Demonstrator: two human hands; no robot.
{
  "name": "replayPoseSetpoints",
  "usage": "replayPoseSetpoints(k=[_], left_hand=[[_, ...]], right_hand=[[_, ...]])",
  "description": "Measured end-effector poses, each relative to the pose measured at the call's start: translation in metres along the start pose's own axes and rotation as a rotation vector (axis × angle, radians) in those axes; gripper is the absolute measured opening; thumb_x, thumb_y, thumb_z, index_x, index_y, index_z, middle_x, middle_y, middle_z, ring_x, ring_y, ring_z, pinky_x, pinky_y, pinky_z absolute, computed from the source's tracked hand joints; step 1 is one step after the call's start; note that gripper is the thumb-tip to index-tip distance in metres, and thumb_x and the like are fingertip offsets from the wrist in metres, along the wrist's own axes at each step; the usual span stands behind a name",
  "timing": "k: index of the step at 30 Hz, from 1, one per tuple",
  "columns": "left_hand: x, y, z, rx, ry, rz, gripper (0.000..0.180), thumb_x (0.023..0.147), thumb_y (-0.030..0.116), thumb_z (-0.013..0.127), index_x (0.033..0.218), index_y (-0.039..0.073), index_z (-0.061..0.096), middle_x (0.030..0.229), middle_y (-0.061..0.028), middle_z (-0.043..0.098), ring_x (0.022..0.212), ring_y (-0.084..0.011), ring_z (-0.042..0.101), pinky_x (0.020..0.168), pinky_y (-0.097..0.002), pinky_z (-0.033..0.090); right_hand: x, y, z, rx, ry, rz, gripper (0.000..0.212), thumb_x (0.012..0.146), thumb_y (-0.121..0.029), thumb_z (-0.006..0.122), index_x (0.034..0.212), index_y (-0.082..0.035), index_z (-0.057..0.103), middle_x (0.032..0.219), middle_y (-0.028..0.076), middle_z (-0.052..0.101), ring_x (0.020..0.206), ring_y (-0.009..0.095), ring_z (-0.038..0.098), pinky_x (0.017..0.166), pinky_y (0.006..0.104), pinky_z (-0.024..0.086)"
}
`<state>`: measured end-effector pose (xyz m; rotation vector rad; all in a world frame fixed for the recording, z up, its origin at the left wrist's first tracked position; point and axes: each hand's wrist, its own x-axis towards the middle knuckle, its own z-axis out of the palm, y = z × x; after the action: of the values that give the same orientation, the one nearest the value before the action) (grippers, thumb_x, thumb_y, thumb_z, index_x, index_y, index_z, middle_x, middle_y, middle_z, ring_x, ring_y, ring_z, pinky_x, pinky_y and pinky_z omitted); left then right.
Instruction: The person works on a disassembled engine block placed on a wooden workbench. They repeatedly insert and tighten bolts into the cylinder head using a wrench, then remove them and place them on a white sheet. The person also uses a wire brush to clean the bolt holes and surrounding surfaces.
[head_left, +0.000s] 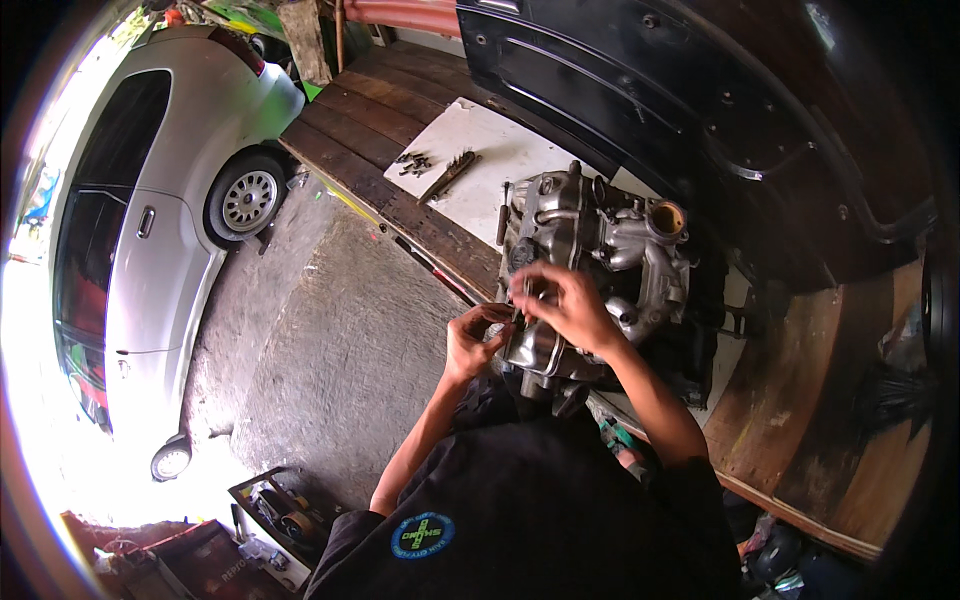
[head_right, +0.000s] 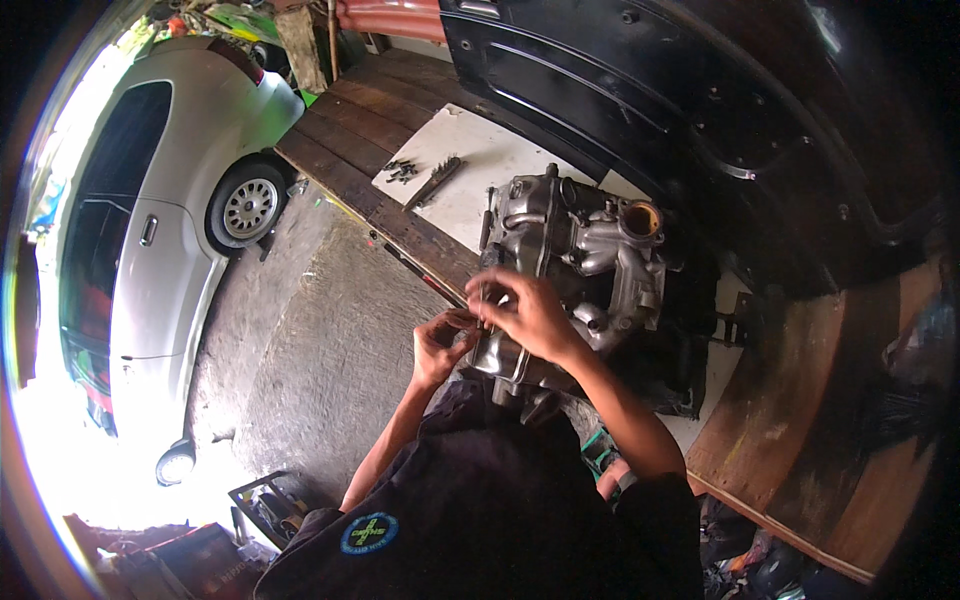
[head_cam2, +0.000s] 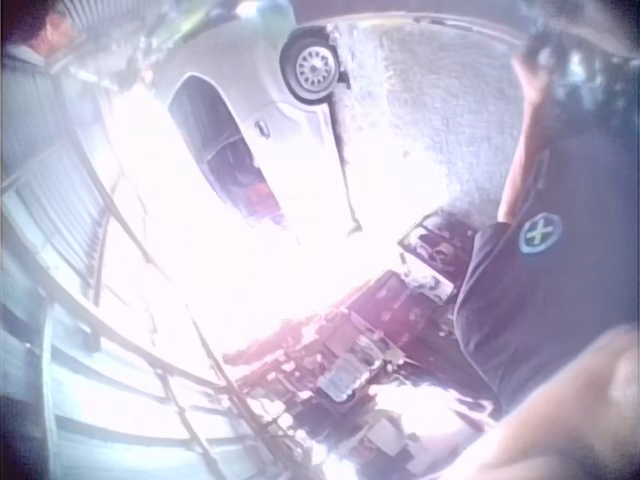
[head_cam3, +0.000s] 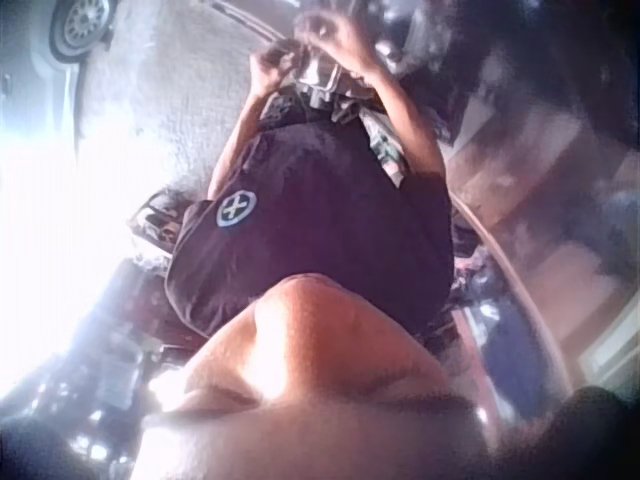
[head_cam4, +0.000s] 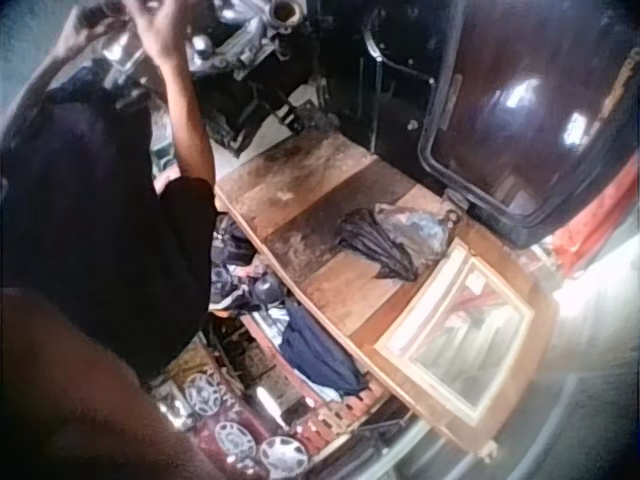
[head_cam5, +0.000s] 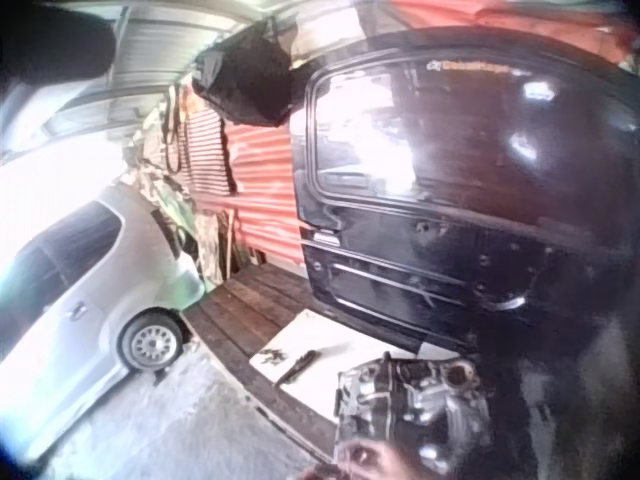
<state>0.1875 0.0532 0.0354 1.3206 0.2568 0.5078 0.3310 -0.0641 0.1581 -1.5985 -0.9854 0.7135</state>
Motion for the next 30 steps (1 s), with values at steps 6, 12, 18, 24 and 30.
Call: replayPoseSetpoints(k=[6, 12, 18, 24, 30], left_hand=[[0.002, -0.003, 0.002, 0.016, 0.025, 0.006, 0.012, 0.077, -0.006, 0.072, 0.088, -0.005, 0.067, 0.099, -0.0138, 0.068, 0.094, -0.0193, 0.064, 0.087, -0.0305, 0.049], [0.0, 0.006, 0.005, 0.083, 0.1, -0.036, 0.011, 0.078, -0.005, 0.072, 0.087, -0.005, 0.068, 0.098, -0.0128, 0.068, 0.091, -0.0176, 0.065, 0.084, -0.0292, 0.051], [0.001, 0.009, -0.002, 0.09, 0.055, -0.059, 0.015, 0.079, -0.005, 0.07, 0.094, -0.005, 0.067, 0.1, -0.0126, 0.07, 0.092, -0.0155, 0.066, 0.086, -0.029, 0.051], [-0.005, 0.011, -0.003, 0.084, 0.035, -0.086, 0.019, 0.08, -0.003, 0.068, 0.099, -0.005, 0.066, 0.099, -0.0109, 0.07, 0.093, -0.0144, 0.065, 0.086, -0.0293, 0.05], [-0.003, 0.014, 0.001, 0.128, -0.019, 0.031, 0.021, 0.082, -0.004, 0.064, 0.103, -0.006, 0.066, 0.109, -0.0117, 0.07, 0.097, -0.0148, 0.066, 0.088, -0.0288, 0.05]], right_hand=[[0.035, 0.037, -0.002, -0.397, 0.16, -0.028, 0.026, 0.087, -0.01, 0.068, 0.111, -0.006, 0.059, 0.077, 0.009, 0.066, 0.059, 0.014, 0.064, 0.054, 0.0293, 0.049], [0.035, 0.032, 0.004, 0.093, 0.073, 0.124, 0.03, 0.087, -0.007, 0.068, 0.115, -0.004, 0.057, 0.081, 0.01, 0.066, 0.064, 0.01, 0.063, 0.054, 0.0282, 0.05], [0.032, 0.035, 0.004, 0.138, 0.043, 0.02, 0.022, 0.088, -0.007, 0.067, 0.108, -0.002, 0.06, 0.082, 0.006, 0.066, 0.068, 0.009, 0.063, 0.059, 0.0238, 0.051], [-0.002, -0.016, 0.006, -0.197, -0.12, -0.137, 0.016, 0.083, -0.007, 0.071, 0.096, -0.002, 0.064, 0.091, 0.008, 0.068, 0.087, 0.016, 0.067, 0.076, 0.0304, 0.052], [-0.032, -0.019, 0.017, -0.398, -0.322, -0.245, 0.017, 0.08, -0.004, 0.07, 0.095, -0.004, 0.062, 0.092, 0.009, 0.062, 0.086, 0.029, 0.065, 0.077, 0.038, 0.052]])
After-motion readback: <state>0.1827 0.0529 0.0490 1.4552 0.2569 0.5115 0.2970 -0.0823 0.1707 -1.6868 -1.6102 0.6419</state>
